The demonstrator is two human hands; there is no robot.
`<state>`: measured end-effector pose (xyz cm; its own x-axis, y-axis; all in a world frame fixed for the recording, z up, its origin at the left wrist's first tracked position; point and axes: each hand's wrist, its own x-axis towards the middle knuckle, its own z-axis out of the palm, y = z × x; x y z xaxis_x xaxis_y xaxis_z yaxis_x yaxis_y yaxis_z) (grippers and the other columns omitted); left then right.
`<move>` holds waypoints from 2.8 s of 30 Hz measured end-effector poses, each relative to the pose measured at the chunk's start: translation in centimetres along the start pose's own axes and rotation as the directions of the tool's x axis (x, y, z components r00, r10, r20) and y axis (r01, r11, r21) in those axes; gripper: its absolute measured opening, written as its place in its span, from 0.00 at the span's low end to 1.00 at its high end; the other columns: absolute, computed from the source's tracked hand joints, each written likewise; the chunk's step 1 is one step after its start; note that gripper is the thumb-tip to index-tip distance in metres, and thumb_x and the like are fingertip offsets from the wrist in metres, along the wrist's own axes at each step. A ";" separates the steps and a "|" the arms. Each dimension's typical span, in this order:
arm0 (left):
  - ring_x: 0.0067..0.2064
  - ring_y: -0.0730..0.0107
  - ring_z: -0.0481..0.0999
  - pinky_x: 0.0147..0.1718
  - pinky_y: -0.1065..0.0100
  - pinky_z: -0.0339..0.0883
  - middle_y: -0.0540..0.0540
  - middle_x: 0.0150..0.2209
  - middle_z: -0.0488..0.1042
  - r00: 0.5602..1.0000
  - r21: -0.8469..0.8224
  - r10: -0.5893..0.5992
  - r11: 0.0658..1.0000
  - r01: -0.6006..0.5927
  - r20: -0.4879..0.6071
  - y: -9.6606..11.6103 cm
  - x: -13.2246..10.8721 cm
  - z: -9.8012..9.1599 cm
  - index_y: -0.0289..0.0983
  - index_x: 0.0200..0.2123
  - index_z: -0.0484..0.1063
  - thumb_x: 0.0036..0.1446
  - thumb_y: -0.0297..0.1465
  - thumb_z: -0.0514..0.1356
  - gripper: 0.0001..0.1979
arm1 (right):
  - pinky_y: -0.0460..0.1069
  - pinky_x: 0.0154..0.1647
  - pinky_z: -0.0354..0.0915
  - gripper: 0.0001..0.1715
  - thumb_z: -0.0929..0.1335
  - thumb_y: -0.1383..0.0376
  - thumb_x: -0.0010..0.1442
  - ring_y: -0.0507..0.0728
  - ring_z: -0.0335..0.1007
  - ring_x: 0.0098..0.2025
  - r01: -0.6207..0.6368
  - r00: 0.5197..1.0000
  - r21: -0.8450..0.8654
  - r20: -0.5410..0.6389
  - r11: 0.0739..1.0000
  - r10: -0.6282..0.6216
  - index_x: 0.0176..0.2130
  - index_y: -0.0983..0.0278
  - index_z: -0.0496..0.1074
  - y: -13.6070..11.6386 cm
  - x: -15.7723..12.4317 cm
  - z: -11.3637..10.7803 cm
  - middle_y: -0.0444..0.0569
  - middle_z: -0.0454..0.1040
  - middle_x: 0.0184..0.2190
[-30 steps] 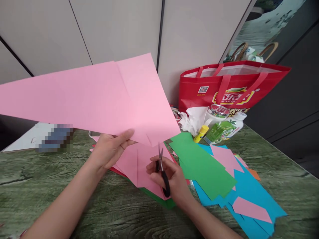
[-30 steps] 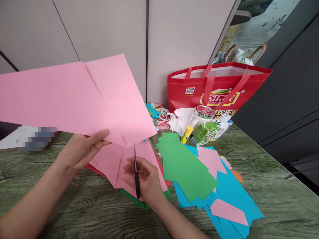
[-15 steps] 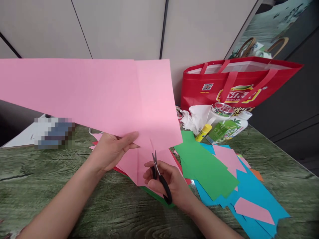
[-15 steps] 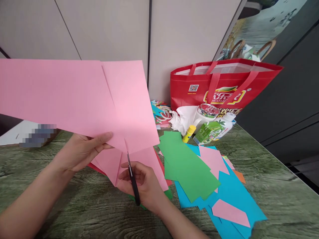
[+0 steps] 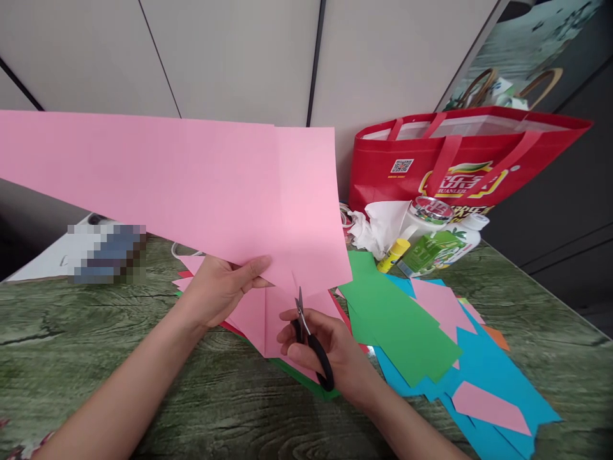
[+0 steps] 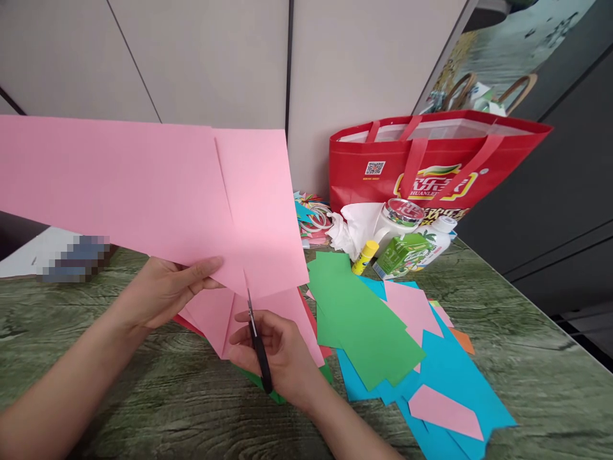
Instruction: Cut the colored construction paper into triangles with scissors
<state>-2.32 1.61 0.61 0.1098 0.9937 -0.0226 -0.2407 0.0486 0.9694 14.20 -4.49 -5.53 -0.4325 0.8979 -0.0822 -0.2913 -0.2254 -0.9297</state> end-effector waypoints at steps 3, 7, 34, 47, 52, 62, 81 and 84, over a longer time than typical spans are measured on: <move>0.30 0.70 0.73 0.24 0.74 0.70 0.50 0.25 0.75 1.000 0.022 0.003 1.000 -0.003 -0.015 0.0 0.0 0.1 0.37 0.25 0.75 0.42 0.25 0.64 0.03 | 0.49 0.39 0.62 0.19 0.71 0.64 0.47 0.52 0.68 0.34 0.000 1.000 0.001 0.003 1.000 0.000 0.42 0.62 0.69 0.0 -0.1 0.0 0.46 0.72 0.32; 0.28 0.71 0.72 0.23 0.73 0.70 0.50 0.27 0.76 1.000 0.043 0.013 0.999 -0.012 -0.021 0.0 0.2 0.1 0.38 0.24 0.75 0.42 0.25 0.64 0.03 | 0.48 0.38 0.62 0.19 0.71 0.64 0.48 0.52 0.67 0.34 -0.007 1.000 0.000 -0.004 1.000 0.007 0.41 0.62 0.69 0.0 0.0 0.1 0.45 0.71 0.31; 0.37 0.67 0.71 0.32 0.66 0.71 0.49 0.31 0.75 0.999 0.088 -0.017 0.996 0.012 0.051 -0.1 0.2 0.1 0.37 0.33 0.73 0.46 0.28 0.62 0.07 | 0.44 0.29 0.60 0.18 0.73 0.65 0.45 0.48 0.64 0.27 -0.012 0.998 -0.063 -0.055 0.998 0.008 0.38 0.66 0.68 0.3 0.4 0.0 0.42 0.69 0.25; 0.32 0.74 0.69 0.28 0.74 0.69 0.51 0.33 0.73 0.999 0.077 -0.024 0.997 0.023 0.022 -0.1 0.2 0.0 0.37 0.27 0.73 0.45 0.27 0.63 0.02 | 0.43 0.21 0.57 0.16 0.72 0.65 0.44 0.46 0.58 0.21 -0.029 0.995 -0.110 -0.099 0.994 0.018 0.35 0.66 0.69 0.1 0.4 0.2 0.38 0.65 0.19; 0.32 0.74 0.68 0.29 0.73 0.70 0.52 0.30 0.72 0.999 0.077 -0.026 0.997 0.024 0.031 -0.1 0.3 0.1 0.37 0.29 0.73 0.46 0.27 0.62 0.03 | 0.43 0.20 0.56 0.13 0.70 0.63 0.47 0.46 0.57 0.18 -0.010 0.994 -0.142 -0.107 0.990 -0.005 0.34 0.65 0.68 0.4 0.5 0.3 0.38 0.64 0.18; 0.32 0.74 0.69 0.29 0.73 0.70 0.53 0.29 0.72 0.999 0.069 -0.024 0.997 0.022 0.031 -0.1 0.2 0.0 0.37 0.28 0.73 0.45 0.28 0.63 0.03 | 0.43 0.18 0.57 0.14 0.71 0.61 0.46 0.46 0.59 0.17 -0.035 0.992 -0.162 -0.125 0.986 0.014 0.33 0.66 0.68 0.4 0.4 0.2 0.38 0.65 0.16; 0.33 0.73 0.70 0.29 0.73 0.69 0.54 0.26 0.73 0.999 0.072 -0.033 0.997 0.030 0.034 0.0 0.0 0.0 0.38 0.27 0.73 0.46 0.28 0.62 0.01 | 0.42 0.13 0.52 0.14 0.70 0.59 0.46 0.46 0.56 0.13 -0.049 0.987 -0.150 -0.159 0.987 0.025 0.31 0.66 0.68 0.8 0.5 0.2 0.37 0.64 0.13; 0.30 0.75 0.70 0.29 0.73 0.68 0.54 0.26 0.73 0.998 0.060 -0.039 0.998 0.036 0.052 0.0 0.0 0.1 0.38 0.27 0.73 0.47 0.27 0.62 0.02 | 0.43 0.17 0.56 0.17 0.71 0.59 0.45 0.47 0.59 0.16 -0.046 0.990 -0.157 -0.139 0.986 0.024 0.33 0.65 0.68 0.7 0.5 0.1 0.38 0.65 0.15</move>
<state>-2.18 1.57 0.60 0.1690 0.9845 -0.0478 -0.1780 0.0782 0.9809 13.72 -4.23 -6.18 -0.3165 0.9361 -0.1533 -0.1331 -0.2039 -0.9699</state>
